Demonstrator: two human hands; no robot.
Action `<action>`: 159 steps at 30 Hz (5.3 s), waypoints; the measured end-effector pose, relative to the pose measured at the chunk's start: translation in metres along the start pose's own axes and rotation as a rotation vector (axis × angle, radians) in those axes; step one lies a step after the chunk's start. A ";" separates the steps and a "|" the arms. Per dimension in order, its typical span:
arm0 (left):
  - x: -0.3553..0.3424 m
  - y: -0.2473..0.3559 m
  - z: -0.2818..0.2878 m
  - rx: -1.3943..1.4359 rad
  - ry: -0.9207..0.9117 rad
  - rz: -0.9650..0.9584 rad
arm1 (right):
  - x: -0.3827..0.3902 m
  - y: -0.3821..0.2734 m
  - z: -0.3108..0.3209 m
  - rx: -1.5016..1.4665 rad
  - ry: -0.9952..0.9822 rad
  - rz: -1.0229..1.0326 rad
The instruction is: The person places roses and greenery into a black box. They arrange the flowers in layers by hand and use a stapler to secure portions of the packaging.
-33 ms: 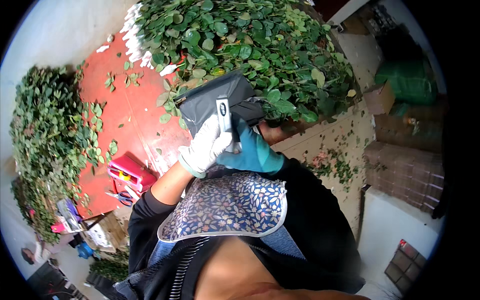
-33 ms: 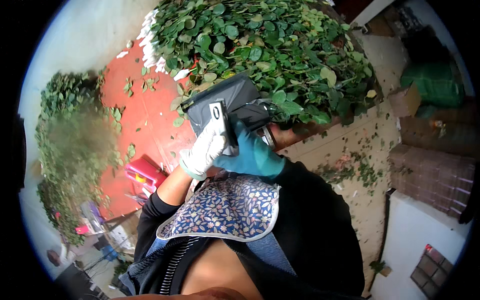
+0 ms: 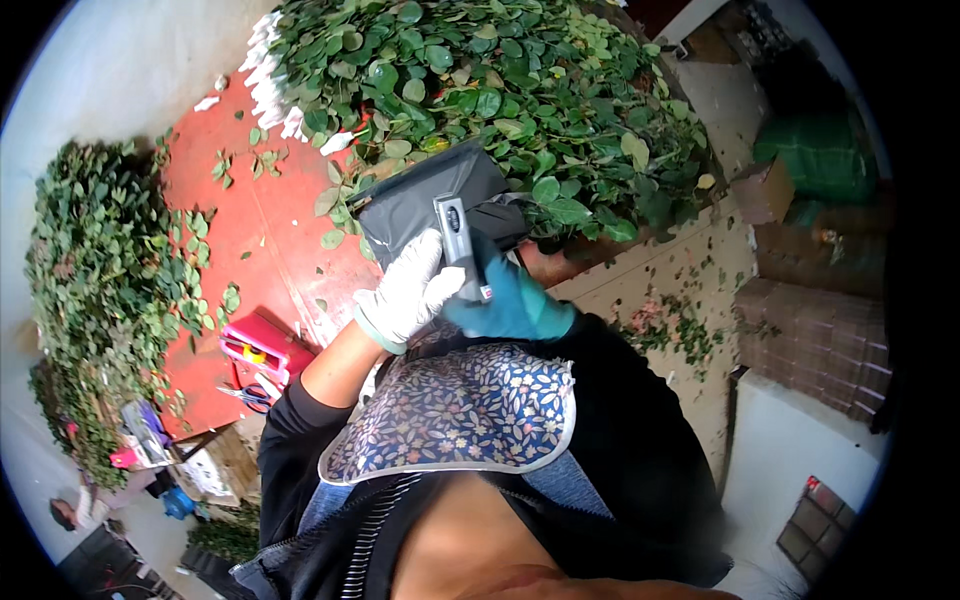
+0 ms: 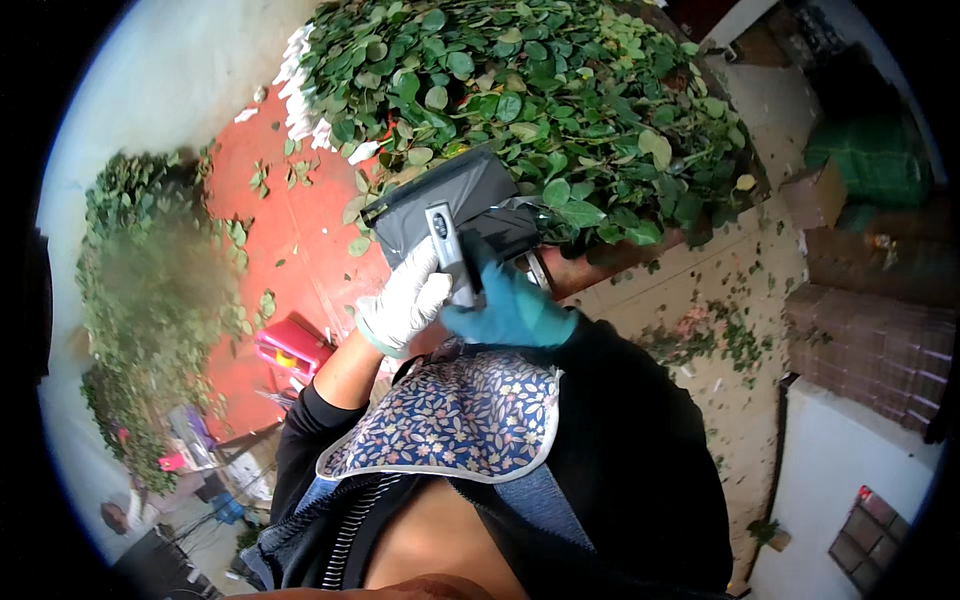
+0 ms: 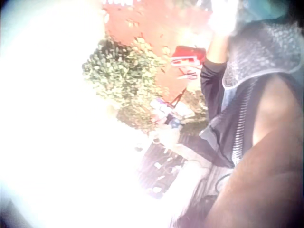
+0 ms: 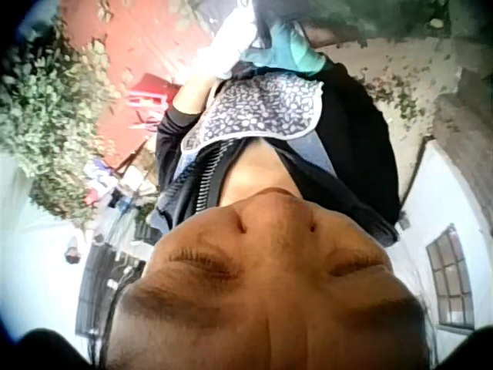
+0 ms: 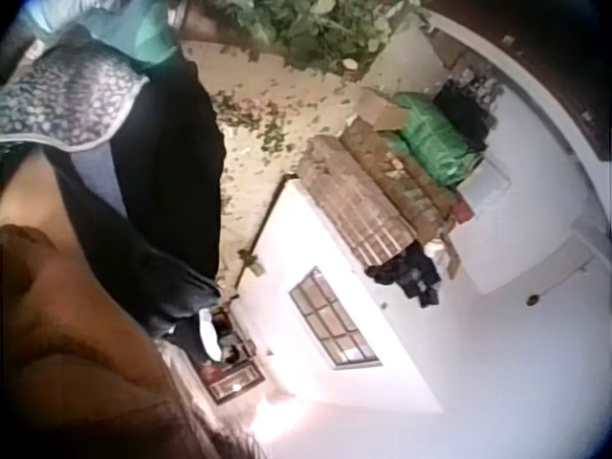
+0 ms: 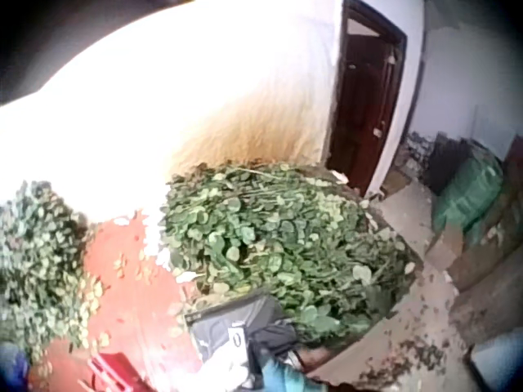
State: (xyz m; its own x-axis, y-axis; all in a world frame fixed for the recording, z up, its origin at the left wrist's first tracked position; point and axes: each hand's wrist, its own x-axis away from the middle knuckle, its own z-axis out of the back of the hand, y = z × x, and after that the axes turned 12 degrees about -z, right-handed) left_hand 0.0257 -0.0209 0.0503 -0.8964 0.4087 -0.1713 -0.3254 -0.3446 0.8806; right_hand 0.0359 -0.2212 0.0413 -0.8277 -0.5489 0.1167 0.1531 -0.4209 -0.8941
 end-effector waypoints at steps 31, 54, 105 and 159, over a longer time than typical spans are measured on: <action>-0.036 -0.044 0.013 -0.765 -0.078 -0.126 | -0.062 0.100 0.031 -1.513 0.136 -0.038; -0.018 -0.047 0.013 -0.771 -0.366 -0.028 | -0.038 0.026 0.120 -0.829 0.051 -0.246; -0.017 -0.043 0.015 -0.678 -0.332 -0.019 | -0.098 0.038 0.133 0.331 -0.950 -0.732; 0.202 0.019 -0.011 0.999 1.322 0.523 | -0.089 0.010 0.130 0.727 -0.403 0.798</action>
State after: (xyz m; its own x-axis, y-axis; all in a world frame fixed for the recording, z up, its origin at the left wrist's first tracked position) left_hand -0.1645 0.0454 0.0272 -0.6247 -0.6516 0.4303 -0.1058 0.6166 0.7801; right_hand 0.1812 -0.2706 0.0782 -0.1425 -0.9821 -0.1234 0.9390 -0.0948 -0.3306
